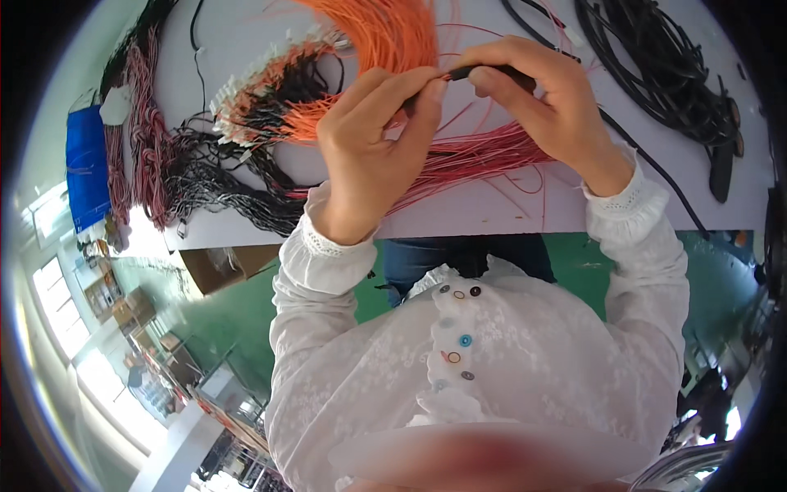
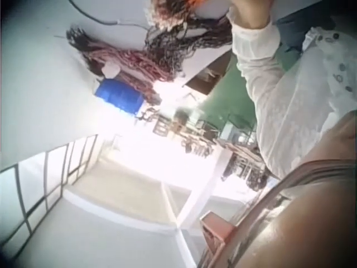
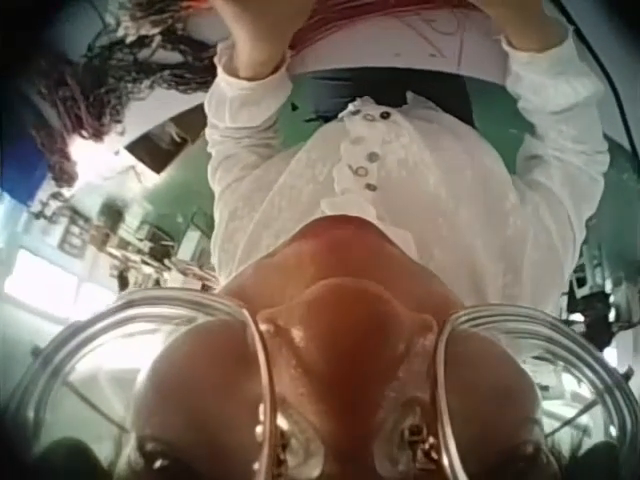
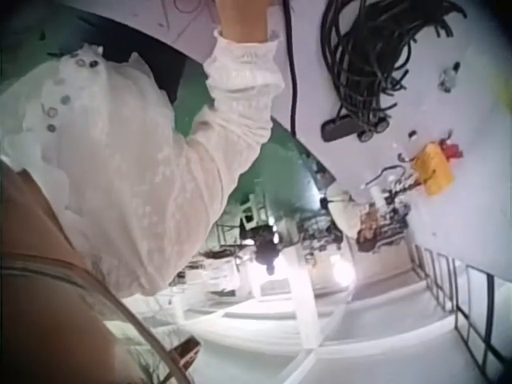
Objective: Manual assembly of wiring harnesses by inserting color-coded wires into plastic connectors.
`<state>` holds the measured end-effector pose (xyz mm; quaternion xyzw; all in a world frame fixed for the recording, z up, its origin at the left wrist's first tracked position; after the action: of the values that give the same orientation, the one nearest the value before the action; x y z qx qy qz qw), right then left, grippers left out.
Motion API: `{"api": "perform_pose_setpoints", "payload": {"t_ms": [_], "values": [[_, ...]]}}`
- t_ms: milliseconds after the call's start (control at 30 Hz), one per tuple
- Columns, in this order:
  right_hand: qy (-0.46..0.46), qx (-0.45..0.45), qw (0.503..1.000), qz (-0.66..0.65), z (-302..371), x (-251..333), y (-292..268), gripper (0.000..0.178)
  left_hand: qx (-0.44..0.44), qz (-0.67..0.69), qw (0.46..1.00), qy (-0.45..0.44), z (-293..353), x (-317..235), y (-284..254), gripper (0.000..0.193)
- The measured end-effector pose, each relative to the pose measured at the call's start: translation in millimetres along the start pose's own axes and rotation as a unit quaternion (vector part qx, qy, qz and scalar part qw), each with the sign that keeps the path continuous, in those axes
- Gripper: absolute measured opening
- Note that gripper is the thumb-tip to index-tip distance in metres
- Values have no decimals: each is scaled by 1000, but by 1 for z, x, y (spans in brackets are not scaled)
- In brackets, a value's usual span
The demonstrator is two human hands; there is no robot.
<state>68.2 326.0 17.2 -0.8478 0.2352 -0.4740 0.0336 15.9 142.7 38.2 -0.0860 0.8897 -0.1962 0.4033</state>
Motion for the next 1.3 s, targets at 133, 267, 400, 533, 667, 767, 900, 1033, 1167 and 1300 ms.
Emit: {"api": "perform_pose_setpoints", "payload": {"t_ms": [133,267,400,533,667,767,900,1033,1167,1300], "values": [[16,20,1000,8,-2,-3,1,20,-6,15,1000,4,-1,0,0,13],[-39,13,998,49,-6,0,1,22,4,23,1000,20,-2,3,3,12],[-81,3,994,71,-5,-4,3,21,1,17,1000,18,0,10,6,11],[-59,8,995,76,-4,-5,-2,20,78,30,996,-13,0,11,9,12],[-18,1,998,58,-3,-13,-4,20,66,13,998,-2,1,9,10,12],[-14,7,998,61,-3,-10,-5,20,59,9,998,11,1,9,10,10],[-57,21,995,82,-6,-4,-3,19,78,-9,997,12,3,13,8,9],[-43,26,996,80,-5,-7,-2,20,60,10,998,32,2,11,9,10],[-39,29,996,69,-3,-8,-1,20,49,13,999,18,2,9,7,11],[-38,23,998,52,-2,-7,1,19,40,20,998,41,1,6,8,12]]}}
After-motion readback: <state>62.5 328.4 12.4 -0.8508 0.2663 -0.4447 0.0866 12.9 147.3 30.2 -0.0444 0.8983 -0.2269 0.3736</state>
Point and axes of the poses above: each hand's wrist, its own z-axis away from the middle knuckle, its own y-axis out of the palm, x = y × z, the point moved 4 cm from there along -z, towards the middle knuckle, and after that the axes turned 13 degrees about -x, right-handed, at the moved point
